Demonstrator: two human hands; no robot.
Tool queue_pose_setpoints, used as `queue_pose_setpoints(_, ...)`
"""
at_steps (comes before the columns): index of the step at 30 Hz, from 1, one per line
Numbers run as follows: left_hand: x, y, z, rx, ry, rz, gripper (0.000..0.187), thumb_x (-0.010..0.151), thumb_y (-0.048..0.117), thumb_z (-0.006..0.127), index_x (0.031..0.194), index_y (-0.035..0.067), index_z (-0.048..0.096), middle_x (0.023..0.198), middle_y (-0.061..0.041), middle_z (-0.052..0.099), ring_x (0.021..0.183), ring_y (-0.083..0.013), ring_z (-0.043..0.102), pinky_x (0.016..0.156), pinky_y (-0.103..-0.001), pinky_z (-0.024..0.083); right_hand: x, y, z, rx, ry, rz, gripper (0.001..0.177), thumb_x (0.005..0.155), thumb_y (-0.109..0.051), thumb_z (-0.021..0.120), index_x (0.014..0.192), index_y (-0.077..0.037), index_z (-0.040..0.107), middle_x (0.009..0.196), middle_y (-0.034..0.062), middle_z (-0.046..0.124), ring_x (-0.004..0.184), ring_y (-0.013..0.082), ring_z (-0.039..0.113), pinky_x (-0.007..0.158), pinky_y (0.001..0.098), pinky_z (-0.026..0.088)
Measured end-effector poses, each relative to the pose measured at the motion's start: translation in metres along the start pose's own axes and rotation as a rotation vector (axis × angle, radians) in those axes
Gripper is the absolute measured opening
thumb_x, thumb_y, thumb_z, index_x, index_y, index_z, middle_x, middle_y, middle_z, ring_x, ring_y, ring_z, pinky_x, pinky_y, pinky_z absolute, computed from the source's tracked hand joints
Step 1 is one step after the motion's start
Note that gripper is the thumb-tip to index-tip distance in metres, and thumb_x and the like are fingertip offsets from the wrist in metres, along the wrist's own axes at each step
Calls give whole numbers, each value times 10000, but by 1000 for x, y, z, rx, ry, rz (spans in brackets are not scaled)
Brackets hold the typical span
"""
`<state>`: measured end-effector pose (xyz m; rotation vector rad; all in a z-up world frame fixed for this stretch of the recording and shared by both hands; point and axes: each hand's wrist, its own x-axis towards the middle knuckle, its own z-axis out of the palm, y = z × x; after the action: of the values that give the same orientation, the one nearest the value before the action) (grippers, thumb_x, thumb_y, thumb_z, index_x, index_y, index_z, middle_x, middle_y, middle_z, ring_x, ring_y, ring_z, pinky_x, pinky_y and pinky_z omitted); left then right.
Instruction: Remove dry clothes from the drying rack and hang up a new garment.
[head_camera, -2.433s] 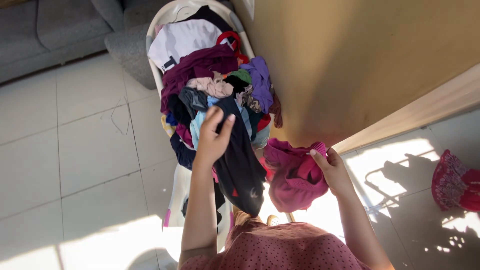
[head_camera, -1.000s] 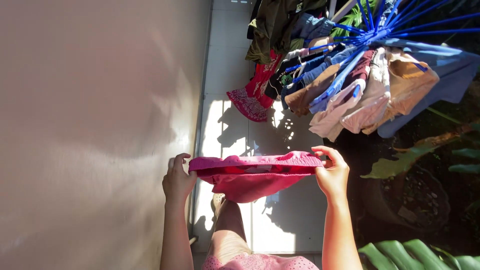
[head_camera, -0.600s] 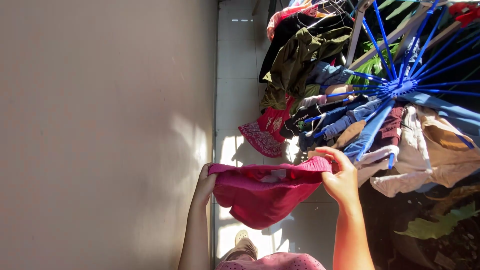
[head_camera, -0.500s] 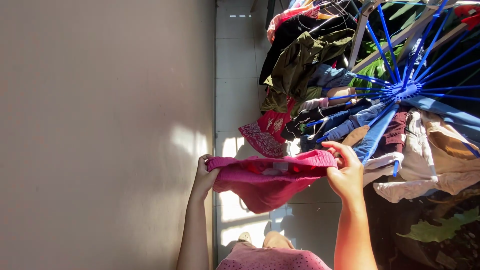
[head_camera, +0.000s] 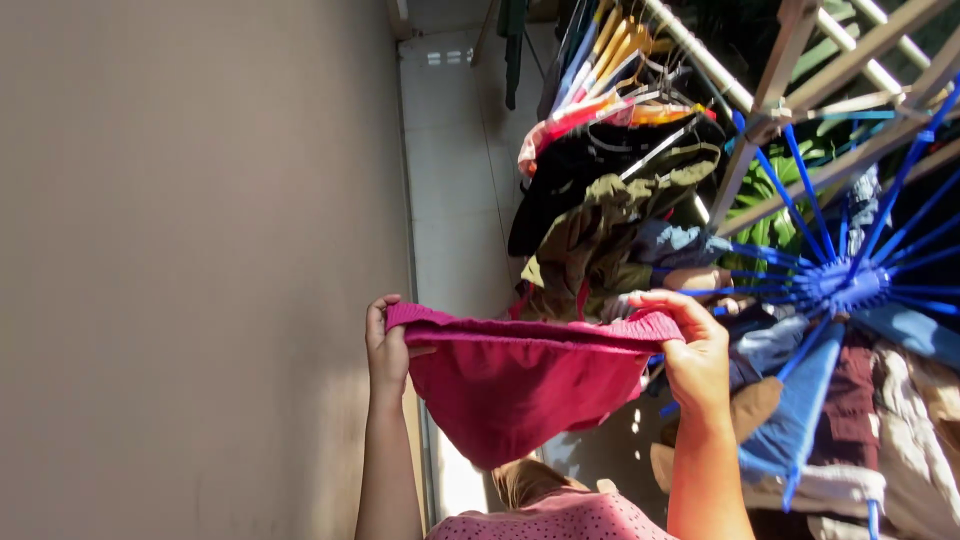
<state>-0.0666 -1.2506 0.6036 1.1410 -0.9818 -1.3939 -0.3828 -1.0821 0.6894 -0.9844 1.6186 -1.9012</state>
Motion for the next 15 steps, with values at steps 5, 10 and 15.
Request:
queue_pose_setpoints(5,115,29,39,-202,104,83,395,953,0,402,1294,168,507,1098,-60,552,877,-232,685,677,-411,675,97,-11,61,-14,-133,-140,197,940,99,628,1089,35,740,1089,219,746,1030,232,694,925,418,577)
queue_pose_setpoints(10,201,63,73,-234,199,357,425,885,-61,472,1257,137,526,1103,-71,553,1000,-164,614,826,-278,599,172,17,96,-70,-167,-130,306,849,136,691,1120,19,774,1119,202,755,1069,203,662,977,430,548)
queue_pose_setpoints(15,321,62,107,-142,16,538,542,853,-69,610,1356,96,493,1229,-82,547,1098,-138,566,936,-261,542,230,39,126,-58,-149,-53,490,714,222,683,1149,18,782,1116,200,772,1062,206,665,949,409,557)
